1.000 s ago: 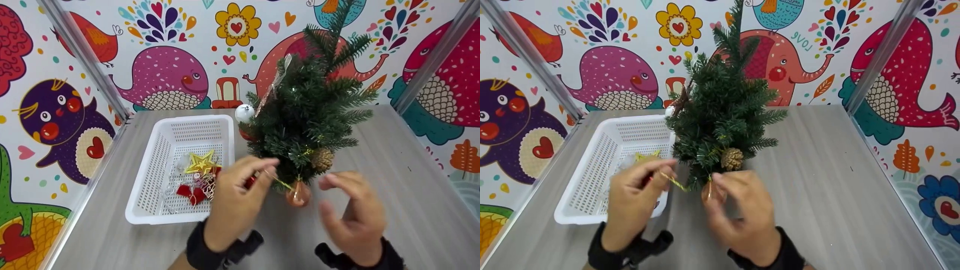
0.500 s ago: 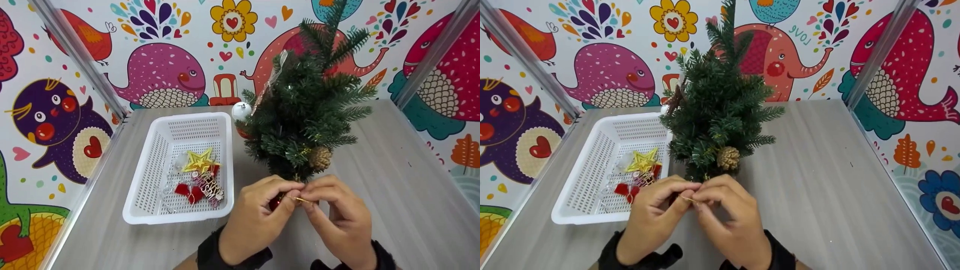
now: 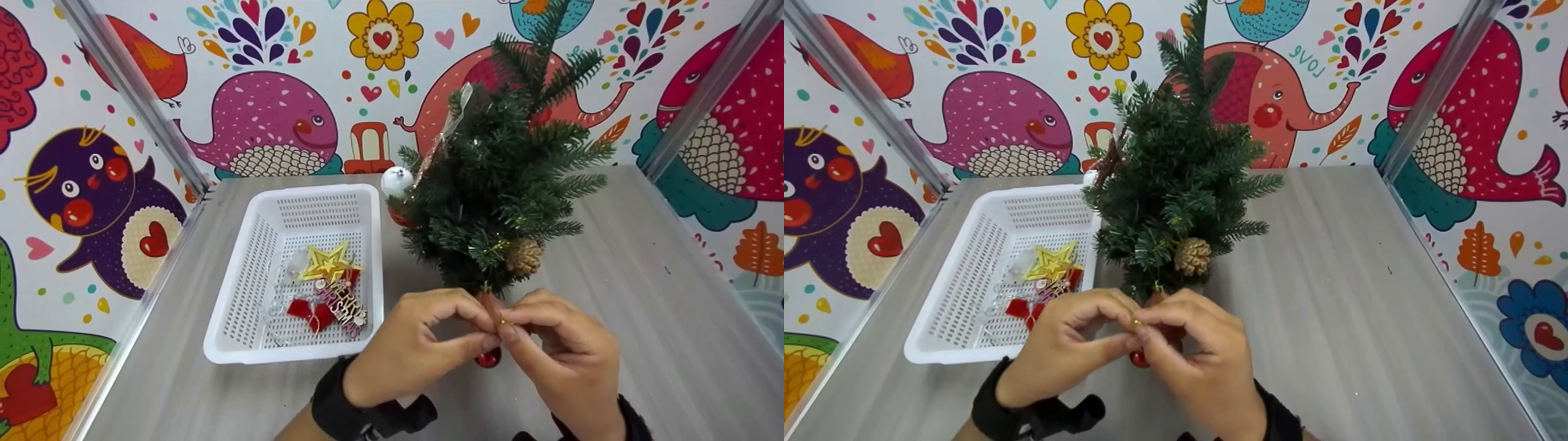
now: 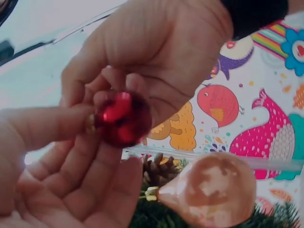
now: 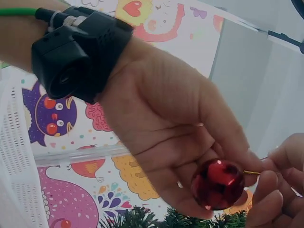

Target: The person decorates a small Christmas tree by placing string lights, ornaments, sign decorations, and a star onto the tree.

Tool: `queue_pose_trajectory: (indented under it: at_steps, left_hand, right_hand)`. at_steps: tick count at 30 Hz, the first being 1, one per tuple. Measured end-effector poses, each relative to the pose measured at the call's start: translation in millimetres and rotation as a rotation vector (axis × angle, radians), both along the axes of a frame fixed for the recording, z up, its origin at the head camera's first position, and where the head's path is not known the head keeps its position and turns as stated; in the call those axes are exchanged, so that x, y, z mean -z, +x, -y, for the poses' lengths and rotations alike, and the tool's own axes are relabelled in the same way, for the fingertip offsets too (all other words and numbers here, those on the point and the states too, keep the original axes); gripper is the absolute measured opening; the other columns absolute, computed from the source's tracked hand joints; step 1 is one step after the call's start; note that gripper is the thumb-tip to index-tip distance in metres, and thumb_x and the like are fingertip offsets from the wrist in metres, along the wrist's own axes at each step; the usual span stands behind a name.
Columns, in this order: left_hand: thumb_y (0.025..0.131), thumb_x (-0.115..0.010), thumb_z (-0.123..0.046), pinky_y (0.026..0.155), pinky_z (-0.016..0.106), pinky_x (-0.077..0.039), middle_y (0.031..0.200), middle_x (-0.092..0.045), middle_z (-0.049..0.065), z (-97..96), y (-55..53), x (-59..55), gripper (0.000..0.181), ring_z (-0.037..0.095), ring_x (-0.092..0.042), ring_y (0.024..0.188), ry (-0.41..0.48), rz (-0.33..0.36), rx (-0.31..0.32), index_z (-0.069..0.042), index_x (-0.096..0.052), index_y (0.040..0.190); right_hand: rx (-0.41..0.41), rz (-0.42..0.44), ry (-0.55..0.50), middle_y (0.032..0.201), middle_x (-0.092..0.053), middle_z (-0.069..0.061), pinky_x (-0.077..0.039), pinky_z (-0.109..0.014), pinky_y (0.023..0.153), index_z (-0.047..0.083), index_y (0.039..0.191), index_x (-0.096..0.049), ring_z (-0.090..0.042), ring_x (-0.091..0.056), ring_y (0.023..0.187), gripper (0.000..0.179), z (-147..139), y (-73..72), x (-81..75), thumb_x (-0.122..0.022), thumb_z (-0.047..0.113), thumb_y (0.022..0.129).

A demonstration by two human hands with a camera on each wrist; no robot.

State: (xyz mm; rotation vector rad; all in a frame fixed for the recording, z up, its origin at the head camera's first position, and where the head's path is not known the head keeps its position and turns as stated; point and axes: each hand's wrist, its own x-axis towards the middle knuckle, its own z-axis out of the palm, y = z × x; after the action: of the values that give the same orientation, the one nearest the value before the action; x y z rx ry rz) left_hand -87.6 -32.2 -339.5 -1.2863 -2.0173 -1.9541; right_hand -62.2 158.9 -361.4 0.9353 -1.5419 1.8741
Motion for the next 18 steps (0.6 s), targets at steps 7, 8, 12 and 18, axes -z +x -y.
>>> queue_pose_trajectory:
  at_steps: [7,8,12,18]
  left_hand:
    - [0.098,-0.069,-0.005,0.069,0.027,-0.06,0.093,-0.068,0.027,5.3,-20.5,5.1,0.014,0.007,-0.067,0.082,0.207,0.112,-0.02,0.008,-0.07,0.102]
    - [0.098,-0.068,-0.005,0.068,0.025,-0.058,0.092,-0.068,0.024,5.5,-23.1,6.2,0.013,0.006,-0.066,0.08,0.218,0.087,-0.084,0.007,-0.07,0.103]
    - [0.097,-0.069,-0.003,0.066,0.025,-0.054,0.09,-0.07,0.012,5.2,-29.7,9.5,0.009,0.009,-0.061,0.074,0.202,-0.043,-0.371,0.0,-0.073,0.105]
    - [0.099,-0.069,-0.007,0.07,0.026,-0.056,0.095,-0.073,0.005,-0.1,-37.2,14.1,0.012,0.011,-0.063,0.077,0.134,-0.165,-0.598,-0.004,-0.075,0.108]
  right_hand:
    - [0.445,-0.172,0.316,0.09,-0.074,-0.009,-0.046,-0.018,0.066,-0.006,0.102,-0.075,-0.008,-0.059,0.072,0.018,11.5,-17.5,-14.1,-0.072,0.011,0.098]
    - [0.525,-0.221,0.379,0.088,-0.073,-0.009,-0.045,-0.02,0.065,-0.004,0.102,-0.075,-0.01,-0.058,0.071,0.021,14.9,-21.0,-17.4,-0.07,0.016,0.1]
    - [0.717,-0.405,0.546,0.088,-0.072,-0.01,-0.045,-0.028,0.071,0.002,0.102,-0.076,-0.02,-0.059,0.075,0.022,28.8,-33.2,-31.0,-0.063,0.019,0.104]
    - [0.84,-0.451,0.618,0.089,-0.073,-0.012,-0.04,-0.04,0.079,0.005,0.1,-0.079,-0.031,-0.057,0.083,0.013,38.2,-43.5,-40.8,-0.067,0.011,0.101]
